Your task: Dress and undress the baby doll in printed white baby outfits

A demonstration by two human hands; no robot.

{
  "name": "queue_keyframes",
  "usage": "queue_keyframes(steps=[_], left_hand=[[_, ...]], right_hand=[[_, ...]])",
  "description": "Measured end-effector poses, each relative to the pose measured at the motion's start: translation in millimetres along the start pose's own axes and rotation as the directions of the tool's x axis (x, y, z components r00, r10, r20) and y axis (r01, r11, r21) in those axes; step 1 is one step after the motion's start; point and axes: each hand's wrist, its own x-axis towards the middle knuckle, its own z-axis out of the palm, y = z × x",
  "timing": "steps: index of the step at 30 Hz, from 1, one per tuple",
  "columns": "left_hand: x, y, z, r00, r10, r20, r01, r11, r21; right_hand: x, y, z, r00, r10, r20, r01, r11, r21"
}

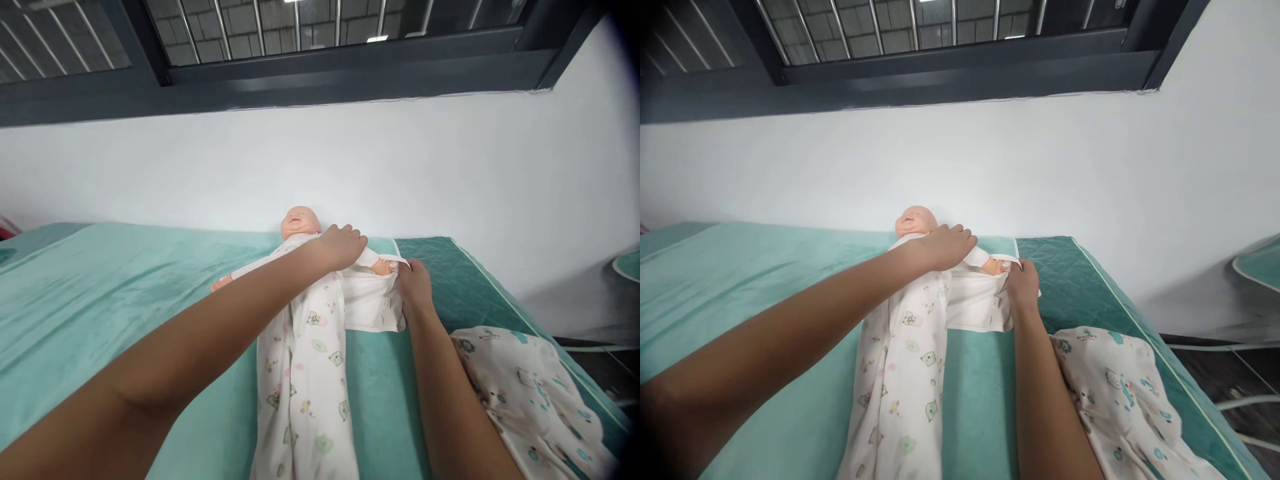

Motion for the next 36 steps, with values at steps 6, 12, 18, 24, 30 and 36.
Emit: queue_keyframes(steps=[6,12,18,24,30,36], left_hand=[[0,-7,1.7,0.999,0.007,-0.032,-0.008,1.000,-0.018],[0,-12,8.7,0.998,0.010,-0.064,-0.011,1.000,-0.019],[-5,-17,8.4,0.996,-0.006,-0.086,0.004,1.000,-0.021],[-2,-12,9.7,0.997,0.002,-0.071,-0.007,0.997,-0.072],[15,10,17.5,0.999,-0.039,-0.022,0.034,0.981,-0.192],[25,42,21.3,0.993,-0.083,0.078,0.104,0.941,-0.321]], right_hand=[[1,0,2,0.995,0.040,0.094,-0.062,0.970,0.237],[1,-6,-3,0.988,0.065,0.140,-0.109,0.937,0.331],[0,-9,-11,0.978,0.074,0.194,-0.142,0.919,0.368],[-3,-16,-14,0.952,0.170,0.253,-0.275,0.837,0.473],[-3,-21,-19,0.983,0.050,0.177,-0.170,0.616,0.770],[-7,-21,-19,0.922,-0.089,-0.377,0.288,0.807,0.515]])
